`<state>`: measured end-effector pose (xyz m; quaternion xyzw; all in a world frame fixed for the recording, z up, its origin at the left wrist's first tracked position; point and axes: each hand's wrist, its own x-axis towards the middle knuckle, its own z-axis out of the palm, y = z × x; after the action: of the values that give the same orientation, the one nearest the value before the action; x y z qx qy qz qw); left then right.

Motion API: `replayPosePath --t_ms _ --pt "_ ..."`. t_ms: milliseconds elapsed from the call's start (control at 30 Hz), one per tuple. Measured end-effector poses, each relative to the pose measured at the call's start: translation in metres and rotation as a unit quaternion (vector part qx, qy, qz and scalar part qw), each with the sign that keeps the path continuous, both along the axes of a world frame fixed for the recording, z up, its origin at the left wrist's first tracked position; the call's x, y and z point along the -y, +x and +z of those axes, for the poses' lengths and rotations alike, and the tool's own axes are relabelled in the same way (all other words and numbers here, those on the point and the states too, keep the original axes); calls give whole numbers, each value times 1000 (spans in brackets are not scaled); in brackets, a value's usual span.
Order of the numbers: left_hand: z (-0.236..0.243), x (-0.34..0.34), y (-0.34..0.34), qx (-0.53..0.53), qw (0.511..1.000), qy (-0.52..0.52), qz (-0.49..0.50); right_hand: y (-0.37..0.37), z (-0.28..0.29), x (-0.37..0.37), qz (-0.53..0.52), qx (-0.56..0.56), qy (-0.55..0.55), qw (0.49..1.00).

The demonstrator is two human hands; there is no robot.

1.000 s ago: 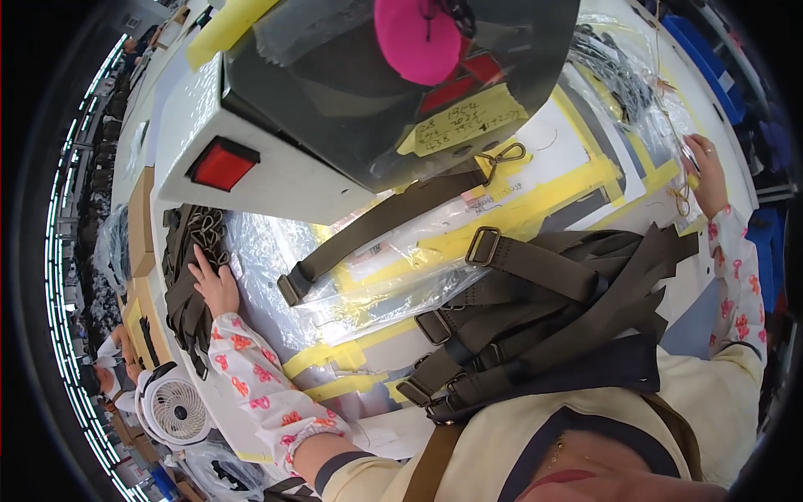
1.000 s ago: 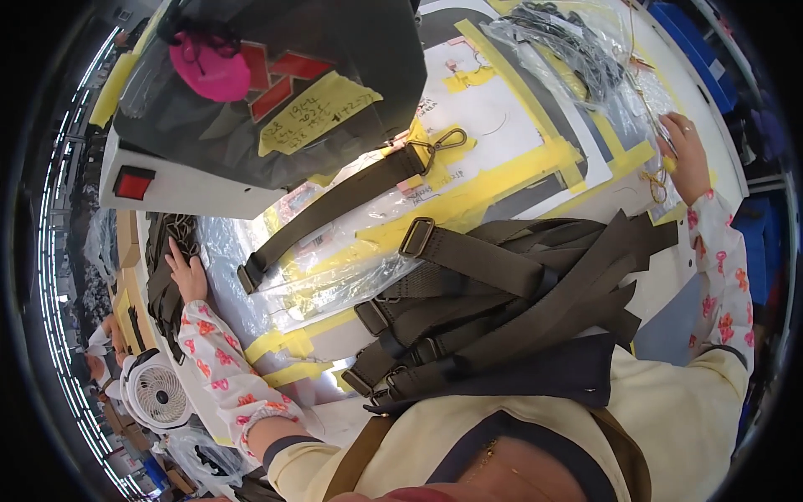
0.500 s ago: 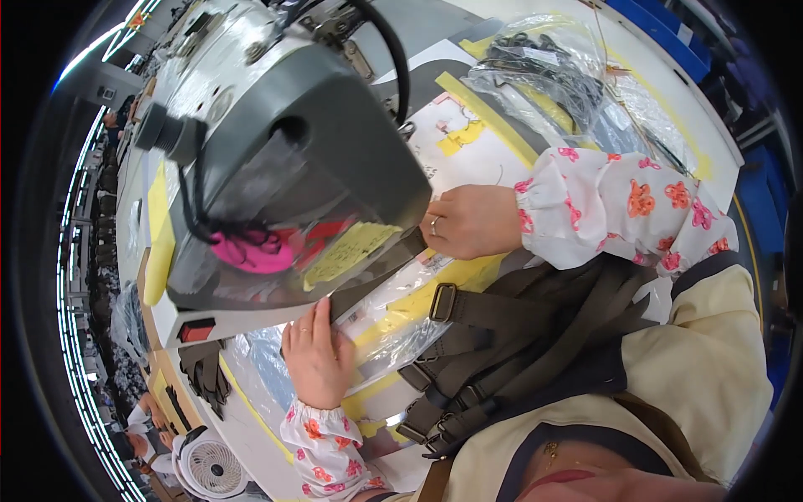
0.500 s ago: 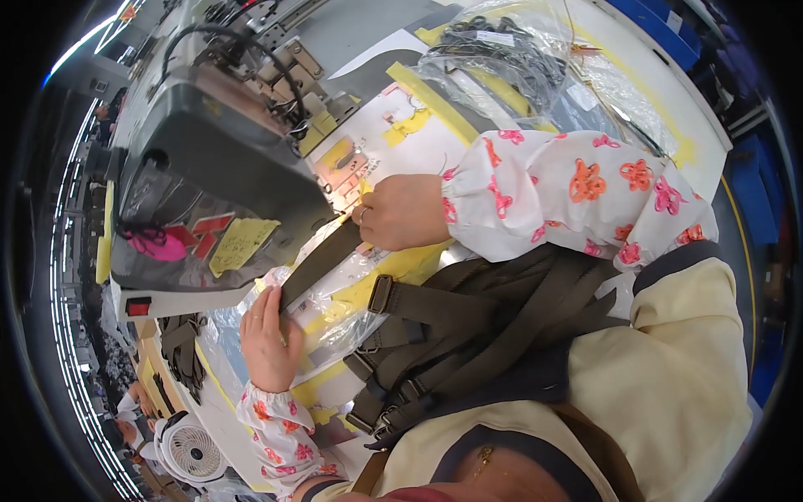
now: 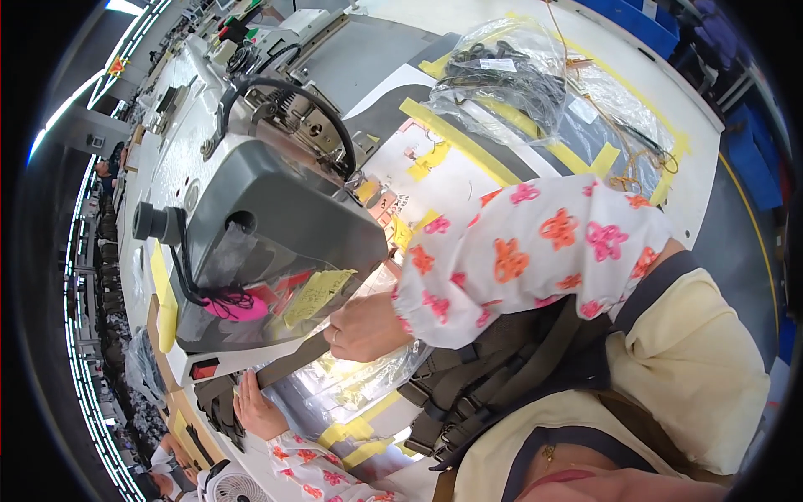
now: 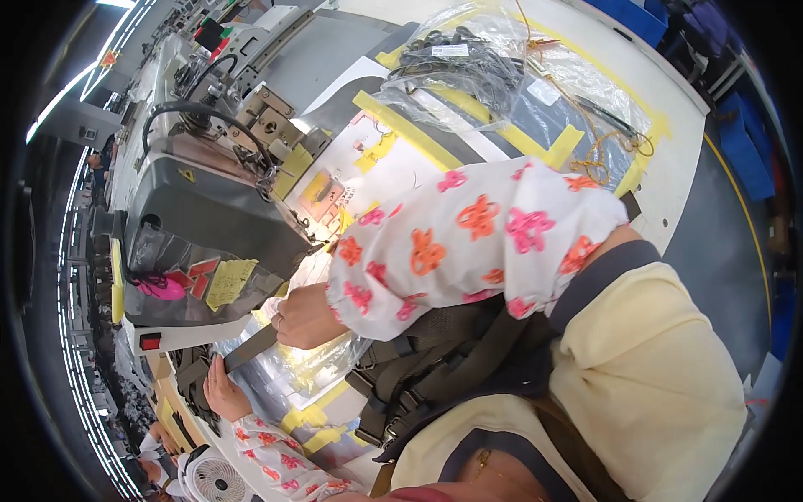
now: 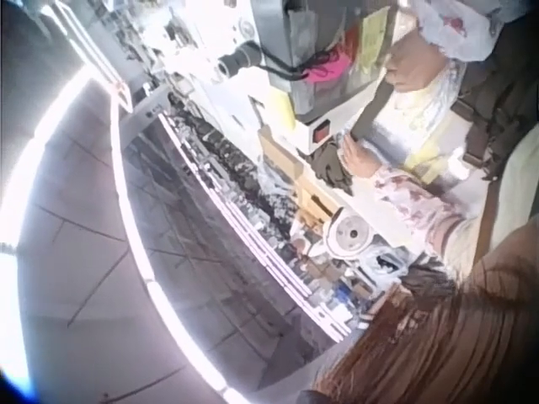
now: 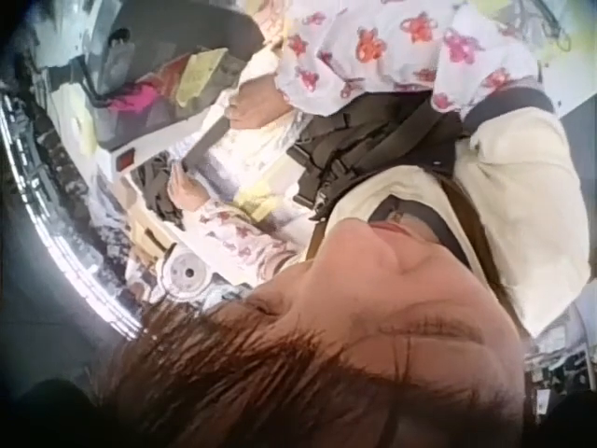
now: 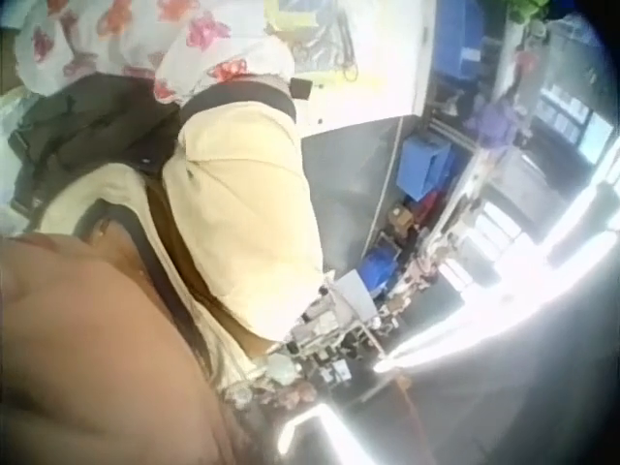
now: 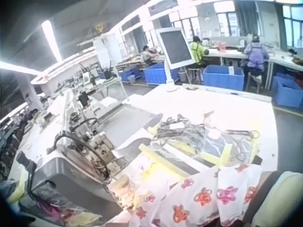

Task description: Sewing green fabric straps using an industrial sewing machine in a workshop setting.

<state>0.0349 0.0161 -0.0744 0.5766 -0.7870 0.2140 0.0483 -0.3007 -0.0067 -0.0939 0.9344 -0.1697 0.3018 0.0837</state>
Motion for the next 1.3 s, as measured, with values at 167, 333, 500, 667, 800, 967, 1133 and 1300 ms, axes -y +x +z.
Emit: replayPosePath --t_ms 167,333,500,667,800,967,1133,1300 --pt "-24 26 33 51 994 50 83 -4 -7 -22 -118 60 -83 988" --pt "17 3 -49 -65 997 11 51 -168 64 2 -29 35 109 993" --pt "68 -24 -188 -187 924 239 -232 -350 38 102 -538 32 50 841" --pt "45 -8 -283 -204 851 246 -416 -427 9 131 -691 -33 142 708" --pt "30 10 -320 -203 842 228 -445 -382 43 128 -534 24 222 816" --pt "7 28 -347 -184 836 232 -463 -331 108 90 -346 168 54 922" --pt "-4 29 -369 -193 826 260 -461 -322 144 77 -319 154 0 935" --pt "-13 38 -373 -206 835 228 -456 -340 136 111 -376 116 -56 917"
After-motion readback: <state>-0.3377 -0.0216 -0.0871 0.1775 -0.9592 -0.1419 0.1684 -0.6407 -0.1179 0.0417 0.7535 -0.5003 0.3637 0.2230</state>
